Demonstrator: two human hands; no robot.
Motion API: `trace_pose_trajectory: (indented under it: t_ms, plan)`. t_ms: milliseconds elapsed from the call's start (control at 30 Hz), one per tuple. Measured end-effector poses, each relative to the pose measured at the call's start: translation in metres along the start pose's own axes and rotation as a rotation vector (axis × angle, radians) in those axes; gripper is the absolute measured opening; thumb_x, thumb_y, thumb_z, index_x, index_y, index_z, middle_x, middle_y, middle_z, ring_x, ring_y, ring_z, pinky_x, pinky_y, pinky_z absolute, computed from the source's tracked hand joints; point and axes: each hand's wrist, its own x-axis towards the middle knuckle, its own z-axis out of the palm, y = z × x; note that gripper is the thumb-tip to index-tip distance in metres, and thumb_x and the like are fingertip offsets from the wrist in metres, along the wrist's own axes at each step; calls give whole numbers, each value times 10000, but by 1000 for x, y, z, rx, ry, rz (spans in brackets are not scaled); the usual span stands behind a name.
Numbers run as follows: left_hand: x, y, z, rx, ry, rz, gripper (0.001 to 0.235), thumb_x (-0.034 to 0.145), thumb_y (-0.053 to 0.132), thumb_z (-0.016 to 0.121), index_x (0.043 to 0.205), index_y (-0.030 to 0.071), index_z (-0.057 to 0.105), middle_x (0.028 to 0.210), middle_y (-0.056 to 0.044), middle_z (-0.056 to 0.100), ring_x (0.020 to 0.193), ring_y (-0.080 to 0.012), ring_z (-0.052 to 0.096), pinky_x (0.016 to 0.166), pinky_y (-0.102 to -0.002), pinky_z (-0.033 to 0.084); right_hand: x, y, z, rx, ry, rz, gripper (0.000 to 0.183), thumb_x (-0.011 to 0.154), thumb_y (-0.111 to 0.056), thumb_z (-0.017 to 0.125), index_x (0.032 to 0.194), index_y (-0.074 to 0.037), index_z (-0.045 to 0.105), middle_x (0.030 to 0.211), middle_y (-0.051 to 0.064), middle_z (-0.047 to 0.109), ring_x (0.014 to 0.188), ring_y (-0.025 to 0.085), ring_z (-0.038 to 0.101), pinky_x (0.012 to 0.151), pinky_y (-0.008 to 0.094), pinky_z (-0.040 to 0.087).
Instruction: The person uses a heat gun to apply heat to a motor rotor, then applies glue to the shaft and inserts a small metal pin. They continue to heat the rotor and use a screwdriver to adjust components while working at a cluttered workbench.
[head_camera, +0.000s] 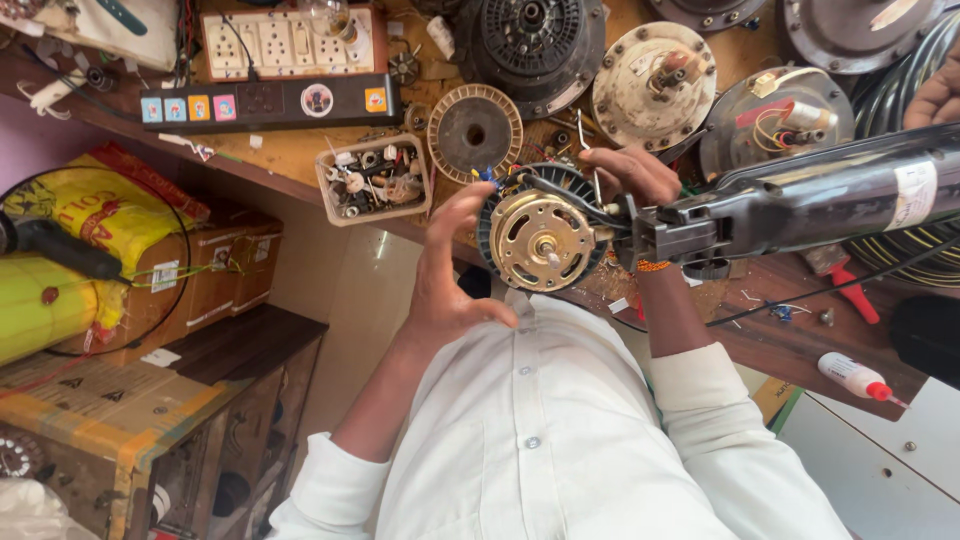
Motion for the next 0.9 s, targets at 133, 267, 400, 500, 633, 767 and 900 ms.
trace_pose_trajectory:
  t_ms: [133,267,400,500,633,767,900]
  plan:
    - [13,20,10,289,-111,7,896,783,564,875,1507,166,530,1554,-26,568,1583,-269,396,1267,-450,342,0,-10,-2,67,-13,116,143,1059,-47,701,1201,-45,714,946,92,701,831,152,672,722,279,513]
    - [23,3,25,399,-101,48,829,758,560,902,1440,179,625,1547,3,577,1582,-245,372,1213,-422,347,-12,12,-4,164,-74,148,200,1053,-109,712,1244,-49,712,1053,97,721,881,151,685,773,269,538]
    - [21,-17,32,277,-49,11,809,735,559,896,1397,166,647,1508,-11,595,1560,-253,406,1187,-424,354,-38,41,-26,523,-194,328,486,1002,-217,715,1455,-102,585,1216,49,695,961,112,660,782,224,509]
    - [15,-25,35,283,-36,55,752,736,544,900,1355,185,668,1497,-16,603,1553,-286,413,1212,-443,353,-68,28,-54,986,-45,616,603,1062,-254,755,1548,-35,472,1248,75,632,1090,137,628,909,263,497]
    - [17,-25,35,320,-16,67,717,720,534,908,1309,188,687,1465,-20,623,1526,-324,432,1220,-457,354,-87,-21,-75,1172,130,372,978,844,-563,811,1613,-157,365,1596,35,453,1491,238,425,1278,520,316]
    - [20,-26,34,248,-24,98,714,732,517,917,1317,178,686,1469,-43,625,1506,-306,469,1236,-456,363,-61,-26,-63,1546,328,344,1155,733,-735,776,1623,-182,289,1659,116,377,1513,315,389,1256,622,328]
    - [22,-33,26,221,-79,138,737,723,503,932,1331,170,681,1484,-60,615,1471,-288,521,1213,-426,389,-39,-12,-46,1701,331,124,1017,783,-673,750,1607,-277,304,1589,72,446,1438,316,494,1146,645,446]
